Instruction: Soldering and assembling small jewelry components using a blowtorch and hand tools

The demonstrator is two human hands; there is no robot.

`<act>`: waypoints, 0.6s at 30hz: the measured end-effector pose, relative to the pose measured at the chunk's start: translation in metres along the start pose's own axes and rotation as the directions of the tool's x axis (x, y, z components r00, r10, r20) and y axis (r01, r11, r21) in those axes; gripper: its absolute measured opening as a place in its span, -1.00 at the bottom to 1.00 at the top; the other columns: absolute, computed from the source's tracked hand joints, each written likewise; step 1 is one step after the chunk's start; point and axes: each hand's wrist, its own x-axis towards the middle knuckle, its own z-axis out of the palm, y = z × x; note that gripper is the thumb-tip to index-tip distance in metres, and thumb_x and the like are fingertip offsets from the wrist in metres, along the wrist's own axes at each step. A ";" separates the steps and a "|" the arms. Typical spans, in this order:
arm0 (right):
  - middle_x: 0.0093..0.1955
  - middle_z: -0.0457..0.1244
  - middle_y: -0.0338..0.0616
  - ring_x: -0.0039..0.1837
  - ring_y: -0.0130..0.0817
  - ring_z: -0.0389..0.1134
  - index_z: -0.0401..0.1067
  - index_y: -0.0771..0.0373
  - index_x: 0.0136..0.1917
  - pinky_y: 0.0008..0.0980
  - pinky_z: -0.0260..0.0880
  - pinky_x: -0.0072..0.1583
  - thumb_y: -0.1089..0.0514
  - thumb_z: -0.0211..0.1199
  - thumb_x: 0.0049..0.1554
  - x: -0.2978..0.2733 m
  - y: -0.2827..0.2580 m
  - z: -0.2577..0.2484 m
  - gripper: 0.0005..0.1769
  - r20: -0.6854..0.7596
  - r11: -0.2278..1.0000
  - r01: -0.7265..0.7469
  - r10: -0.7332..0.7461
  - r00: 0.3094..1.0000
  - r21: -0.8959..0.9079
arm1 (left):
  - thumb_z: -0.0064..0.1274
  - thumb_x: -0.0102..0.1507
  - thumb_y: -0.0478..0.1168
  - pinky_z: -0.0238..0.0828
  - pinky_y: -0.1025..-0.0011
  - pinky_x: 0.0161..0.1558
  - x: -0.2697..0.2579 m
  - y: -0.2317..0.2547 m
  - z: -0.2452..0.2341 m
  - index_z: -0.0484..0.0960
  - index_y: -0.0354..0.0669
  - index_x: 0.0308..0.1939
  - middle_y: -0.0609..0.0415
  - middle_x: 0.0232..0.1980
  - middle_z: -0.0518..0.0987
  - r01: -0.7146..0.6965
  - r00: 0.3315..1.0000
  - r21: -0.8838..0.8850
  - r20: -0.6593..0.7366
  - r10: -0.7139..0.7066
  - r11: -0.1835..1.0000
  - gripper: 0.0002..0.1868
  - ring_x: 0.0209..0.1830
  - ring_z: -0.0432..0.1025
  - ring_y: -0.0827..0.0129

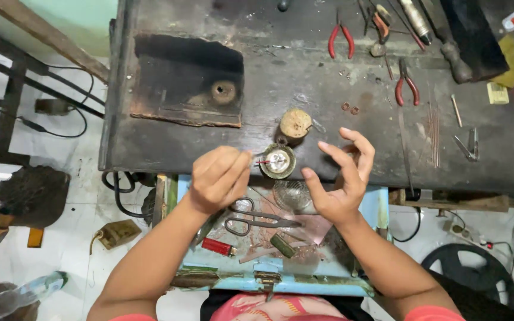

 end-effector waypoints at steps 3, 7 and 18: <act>0.38 0.09 0.26 0.40 0.13 0.14 0.54 0.28 0.17 -0.19 0.14 0.37 0.02 0.43 0.17 -0.003 -0.002 -0.003 -0.61 -0.005 0.997 0.058 -0.058 0.998 0.049 | 0.15 0.15 -0.47 0.54 0.26 -0.42 0.003 0.019 0.002 0.73 -0.36 -0.33 -0.08 -0.38 0.58 -0.041 0.999 -0.082 0.008 0.042 0.996 -0.93 -0.53 0.49 0.12; 0.35 0.10 0.27 0.41 0.26 0.10 0.60 0.23 0.07 -0.12 0.10 0.41 0.06 0.45 0.16 0.000 -0.002 -0.007 -0.73 -0.020 0.973 0.186 -0.185 0.982 0.135 | 0.09 0.20 -0.43 0.54 0.24 -0.45 0.007 0.029 0.000 0.73 -0.40 -0.31 -0.08 -0.35 0.56 -0.052 0.996 -0.194 0.062 0.065 0.980 -0.89 -0.50 0.49 0.11; 0.29 0.12 0.25 0.39 0.31 0.14 0.61 0.26 -0.01 0.14 0.13 0.44 0.07 0.41 0.19 0.004 0.004 -0.009 -0.78 -0.023 0.963 0.223 -0.223 0.975 0.154 | -0.03 0.31 -0.41 0.44 0.24 -0.51 0.020 0.030 -0.004 0.67 -0.46 -0.30 -0.11 -0.33 0.51 -0.091 0.991 -0.233 0.071 0.111 0.968 -0.82 -0.51 0.44 0.07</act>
